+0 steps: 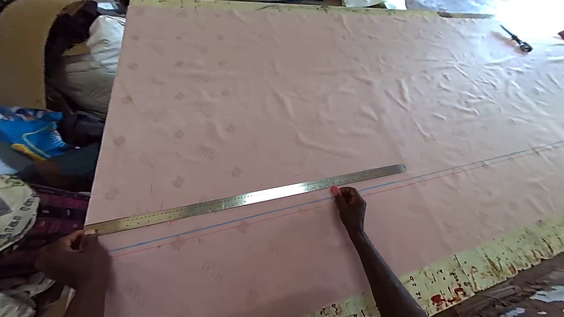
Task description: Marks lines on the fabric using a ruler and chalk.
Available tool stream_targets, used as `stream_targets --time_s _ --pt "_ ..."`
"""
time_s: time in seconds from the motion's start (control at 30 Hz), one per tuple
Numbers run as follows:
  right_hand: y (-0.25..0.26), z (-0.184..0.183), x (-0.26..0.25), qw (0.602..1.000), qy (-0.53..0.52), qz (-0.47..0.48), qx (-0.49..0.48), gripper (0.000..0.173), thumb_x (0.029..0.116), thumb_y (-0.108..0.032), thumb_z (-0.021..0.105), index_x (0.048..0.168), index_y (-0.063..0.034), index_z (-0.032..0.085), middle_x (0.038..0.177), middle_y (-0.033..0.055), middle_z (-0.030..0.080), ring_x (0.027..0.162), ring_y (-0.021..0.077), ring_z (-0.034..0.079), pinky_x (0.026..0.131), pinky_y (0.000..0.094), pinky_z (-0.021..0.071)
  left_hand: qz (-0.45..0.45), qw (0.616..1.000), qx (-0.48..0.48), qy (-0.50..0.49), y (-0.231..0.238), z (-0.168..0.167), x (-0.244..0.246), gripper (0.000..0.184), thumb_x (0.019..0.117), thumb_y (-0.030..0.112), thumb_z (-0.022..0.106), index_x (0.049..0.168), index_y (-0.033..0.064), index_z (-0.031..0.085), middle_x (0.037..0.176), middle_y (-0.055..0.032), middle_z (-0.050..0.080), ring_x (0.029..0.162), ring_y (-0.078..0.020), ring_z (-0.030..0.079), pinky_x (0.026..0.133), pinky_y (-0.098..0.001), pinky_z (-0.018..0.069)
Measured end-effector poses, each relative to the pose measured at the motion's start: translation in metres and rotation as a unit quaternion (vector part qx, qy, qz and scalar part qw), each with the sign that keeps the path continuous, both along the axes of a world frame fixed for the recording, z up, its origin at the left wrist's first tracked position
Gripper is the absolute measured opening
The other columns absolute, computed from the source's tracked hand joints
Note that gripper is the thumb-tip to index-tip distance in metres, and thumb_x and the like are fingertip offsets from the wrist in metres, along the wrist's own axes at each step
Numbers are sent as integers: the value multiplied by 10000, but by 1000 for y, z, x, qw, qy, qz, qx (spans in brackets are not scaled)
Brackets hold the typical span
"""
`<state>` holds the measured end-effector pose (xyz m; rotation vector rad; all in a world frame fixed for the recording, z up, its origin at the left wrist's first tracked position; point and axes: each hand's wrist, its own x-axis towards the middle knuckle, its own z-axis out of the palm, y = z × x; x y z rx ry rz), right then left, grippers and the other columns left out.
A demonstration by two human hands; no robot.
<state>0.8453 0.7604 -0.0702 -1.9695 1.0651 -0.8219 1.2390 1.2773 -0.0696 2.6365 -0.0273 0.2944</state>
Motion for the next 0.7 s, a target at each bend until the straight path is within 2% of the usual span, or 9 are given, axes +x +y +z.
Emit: stream_targets --time_s 0.13,0.2,0.33,0.43,0.5,0.53,0.6,0.63,0.7 --pt "-12 -4 -3 1000 19 -15 10 191 929 -104 709 1111 -46 695 841 54 725 671 132 690 645 347 615 -5 999 -31 5 1 -2 0 484 1051 386 510 1284 -19 635 1305 -292 606 1291 -431 537 1123 -575 386" --pt "-19 -2 -6 999 38 -32 -10 201 932 -105 707 1124 -47 707 836 55 724 672 131 677 653 347 601 -8 999 -36 2 0 -2 -3 489 1052 391 503 1280 -22 633 1294 -290 610 1271 -416 554 1114 -559 402" --pt "-36 -3 -20 996 51 -59 -36 195 940 -127 707 1120 -53 718 818 56 718 657 131 662 642 348 585 -4 999 -48 12 -11 14 -13 466 1066 337 484 1287 -44 635 1303 -278 620 1260 -351 583 1118 -455 427" --pt "-45 -3 -27 996 66 -53 -35 221 954 -147 701 1148 -42 714 886 86 728 730 174 692 707 396 606 -11 998 -58 22 -17 25 -20 464 1064 296 481 1300 -78 620 1310 -298 613 1267 -351 577 1124 -426 419" --pt "-48 -2 -28 994 74 -42 -61 215 970 -147 684 1153 -38 721 967 100 728 831 194 701 786 415 598 -15 998 -57 16 -18 25 -21 471 1067 311 486 1295 -80 616 1310 -307 604 1273 -376 567 1129 -470 416" --pt "-48 -1 -28 992 88 -31 -82 204 985 -172 671 1142 -55 727 1035 94 731 929 202 709 852 432 593 -21 999 -48 9 -14 21 -19 472 1066 315 490 1291 -82 609 1311 -326 589 1286 -420 544 1136 -522 394" --pt "-47 -2 -31 985 132 12 -110 300 1039 -209 569 1281 -59 664 1262 124 690 1196 269 650 1034 512 518 -31 999 -18 0 -13 17 -13 442 1066 293 502 1281 -76 614 1313 -353 573 1297 -485 515 1135 -603 362" --pt "-45 -2 -33 979 159 29 -123 370 1067 -253 521 1371 -63 612 1327 140 661 1246 290 628 1066 531 497 -29 1000 -3 3 -17 21 -14 408 1063 261 518 1263 -78 629 1299 -352 584 1285 -495 526 1127 -618 374" --pt "-43 -2 -30 973 172 63 -138 433 1088 -295 457 1451 -75 540 1380 156 626 1256 304 624 1057 541 500 -12 1000 20 0 -26 31 -11 339 1047 192 553 1235 -69 659 1264 -331 622 1249 -477 568 1109 -619 404"
